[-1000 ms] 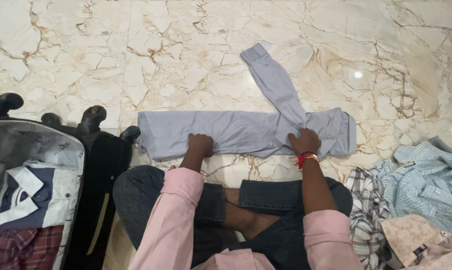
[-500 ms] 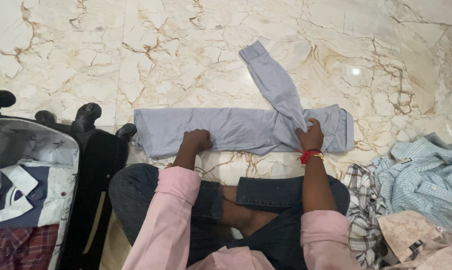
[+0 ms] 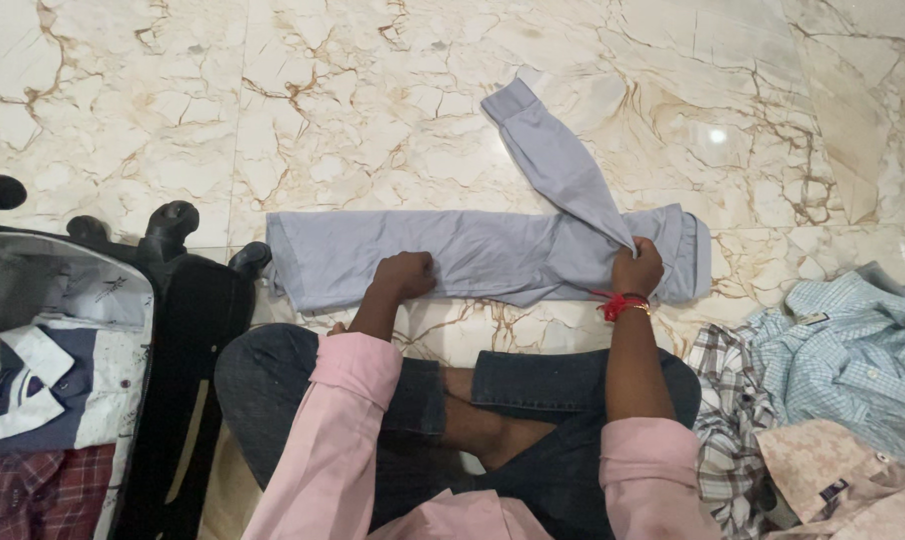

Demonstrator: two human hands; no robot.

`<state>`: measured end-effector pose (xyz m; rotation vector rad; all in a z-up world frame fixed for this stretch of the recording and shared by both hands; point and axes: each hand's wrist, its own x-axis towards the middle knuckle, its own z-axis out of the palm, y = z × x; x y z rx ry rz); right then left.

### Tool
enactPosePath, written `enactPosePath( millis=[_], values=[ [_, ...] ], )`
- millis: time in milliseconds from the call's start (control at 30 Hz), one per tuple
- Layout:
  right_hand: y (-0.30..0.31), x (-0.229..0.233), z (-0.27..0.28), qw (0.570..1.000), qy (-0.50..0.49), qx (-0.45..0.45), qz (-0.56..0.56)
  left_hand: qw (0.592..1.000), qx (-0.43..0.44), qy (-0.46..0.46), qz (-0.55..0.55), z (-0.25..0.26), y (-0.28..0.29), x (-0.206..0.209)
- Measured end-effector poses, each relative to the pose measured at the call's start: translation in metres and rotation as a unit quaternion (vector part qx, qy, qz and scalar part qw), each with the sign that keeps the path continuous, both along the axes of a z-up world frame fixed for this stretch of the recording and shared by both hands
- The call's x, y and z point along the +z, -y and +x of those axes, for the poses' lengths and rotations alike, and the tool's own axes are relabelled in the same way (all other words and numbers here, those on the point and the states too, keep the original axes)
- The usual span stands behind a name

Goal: The person buttons and folds a shirt while sitting on the floor next to a suitcase.

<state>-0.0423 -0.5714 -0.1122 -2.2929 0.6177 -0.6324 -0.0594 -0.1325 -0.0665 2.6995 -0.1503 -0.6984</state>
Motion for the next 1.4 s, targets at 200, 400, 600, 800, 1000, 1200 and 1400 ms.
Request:
enactPosePath(
  millis=[200, 400, 600, 800, 1000, 1200, 1400],
  values=[
    [-0.021, 0.015, -0.001, 0.937, 0.048, 0.225, 0.263, 0.998, -0.01, 0.065, -0.019, -0.001, 0.009, -0.004],
    [-0.051, 0.03, -0.012, 0.878, -0.184, 0.356, 0.263, 0.978, -0.072, 0.186, -0.067, -0.01, 0.025, 0.0],
    [-0.07, 0.054, -0.02, 0.892, -0.162, 0.409, 0.098, 0.975, -0.094, 0.189, -0.071, -0.008, 0.028, 0.009],
    [-0.073, 0.057, -0.021, 0.898, -0.151, 0.398, 0.109, 0.95, -0.109, 0.256, -0.141, 0.002, 0.089, 0.028],
    [-0.052, 0.023, -0.012, 0.879, -0.136, 0.437, 0.132, 0.912, -0.129, 0.312, -0.231, -0.002, 0.182, 0.045],
    [-0.052, 0.018, -0.01, 0.845, -0.093, 0.44, 0.289, 0.927, -0.156, 0.275, -0.204, 0.008, 0.18, 0.048],
    [-0.069, 0.045, -0.015, 0.874, -0.07, 0.423, 0.23, 0.912, -0.126, 0.362, -0.149, 0.024, 0.159, 0.037]
  ],
)
